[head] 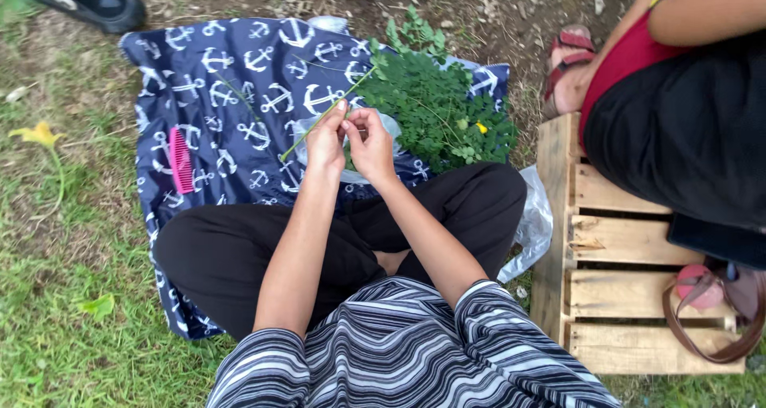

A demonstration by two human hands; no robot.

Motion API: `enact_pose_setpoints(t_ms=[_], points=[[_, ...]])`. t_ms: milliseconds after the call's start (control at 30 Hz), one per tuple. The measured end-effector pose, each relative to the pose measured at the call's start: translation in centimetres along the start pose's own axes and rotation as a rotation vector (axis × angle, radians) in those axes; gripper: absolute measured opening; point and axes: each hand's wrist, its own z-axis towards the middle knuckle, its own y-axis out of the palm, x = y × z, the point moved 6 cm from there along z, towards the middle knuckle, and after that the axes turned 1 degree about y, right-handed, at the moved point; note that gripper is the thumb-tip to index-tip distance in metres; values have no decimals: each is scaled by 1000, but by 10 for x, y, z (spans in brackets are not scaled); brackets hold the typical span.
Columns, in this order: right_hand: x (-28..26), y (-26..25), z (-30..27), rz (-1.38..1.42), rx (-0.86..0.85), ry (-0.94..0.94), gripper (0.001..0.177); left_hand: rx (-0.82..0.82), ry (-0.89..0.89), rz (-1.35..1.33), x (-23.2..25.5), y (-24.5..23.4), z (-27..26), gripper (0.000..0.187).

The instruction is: The person plucks leaves from a bunch of green leafy plants and places them into a small plastic bag while sitting on the ground outdoors.

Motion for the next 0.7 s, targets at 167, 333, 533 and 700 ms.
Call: enact_pose_setpoints(t_ms=[167, 333, 533, 700], points=[[35, -12, 19, 294, 45, 20, 11, -25, -44, -17, -13, 23, -3, 18], [45, -23, 25, 379, 125, 17, 8, 44, -47, 93, -11, 46, -5, 17], [12, -34, 14, 254, 117, -68, 12, 34, 100, 348, 15, 55, 15, 16], [5, -47, 28, 266, 170, -102, 33, -70, 33, 411, -7, 44, 6, 22]])
